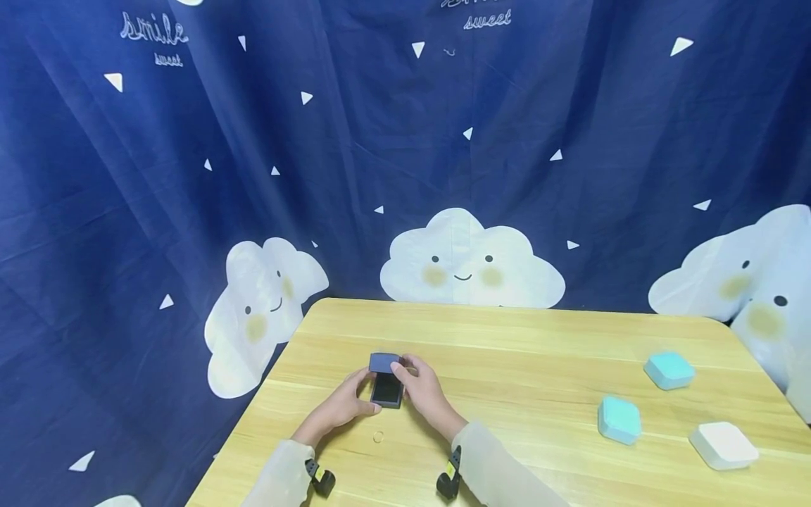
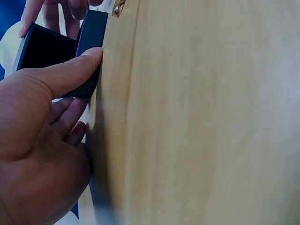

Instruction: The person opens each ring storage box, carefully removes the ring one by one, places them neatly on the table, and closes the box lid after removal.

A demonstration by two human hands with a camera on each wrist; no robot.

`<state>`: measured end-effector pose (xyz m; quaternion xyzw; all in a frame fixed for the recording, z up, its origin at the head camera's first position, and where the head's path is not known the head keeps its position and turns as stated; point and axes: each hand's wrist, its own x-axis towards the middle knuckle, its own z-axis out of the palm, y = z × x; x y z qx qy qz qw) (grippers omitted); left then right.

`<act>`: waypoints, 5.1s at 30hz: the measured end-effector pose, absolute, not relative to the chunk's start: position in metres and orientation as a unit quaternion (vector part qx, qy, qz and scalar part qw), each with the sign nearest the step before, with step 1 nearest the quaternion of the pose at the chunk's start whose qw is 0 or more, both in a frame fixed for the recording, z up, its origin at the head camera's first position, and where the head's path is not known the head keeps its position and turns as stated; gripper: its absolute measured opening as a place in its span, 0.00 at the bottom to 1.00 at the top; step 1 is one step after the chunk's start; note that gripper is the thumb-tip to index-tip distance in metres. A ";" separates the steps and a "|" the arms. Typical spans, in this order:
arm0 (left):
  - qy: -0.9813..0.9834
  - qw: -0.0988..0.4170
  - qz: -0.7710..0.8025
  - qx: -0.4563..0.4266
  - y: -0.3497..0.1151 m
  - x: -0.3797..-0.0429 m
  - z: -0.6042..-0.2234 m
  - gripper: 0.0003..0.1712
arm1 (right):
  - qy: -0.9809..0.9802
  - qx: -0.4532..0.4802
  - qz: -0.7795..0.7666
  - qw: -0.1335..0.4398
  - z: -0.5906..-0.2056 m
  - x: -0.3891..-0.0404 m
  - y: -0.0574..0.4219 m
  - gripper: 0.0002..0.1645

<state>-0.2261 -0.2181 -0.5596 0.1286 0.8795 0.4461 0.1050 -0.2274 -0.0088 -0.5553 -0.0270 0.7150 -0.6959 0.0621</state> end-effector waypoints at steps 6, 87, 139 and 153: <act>0.879 0.103 0.447 0.130 -0.218 -0.226 -0.560 0.50 | 0.717 -0.024 -0.694 0.068 -0.557 -0.227 -0.008 0.41; 0.879 0.119 0.442 0.131 -0.219 -0.228 -0.556 0.51 | 0.773 -0.170 -0.607 0.067 -0.573 -0.216 0.009 0.51; 0.910 0.099 0.368 0.164 -0.199 -0.228 -0.500 0.56 | 0.813 -0.205 -0.544 0.025 -0.547 -0.211 0.050 0.50; 0.902 0.113 0.353 0.221 -0.150 -0.237 -0.483 0.53 | 0.829 -0.198 -0.524 0.002 -0.538 -0.211 0.083 0.52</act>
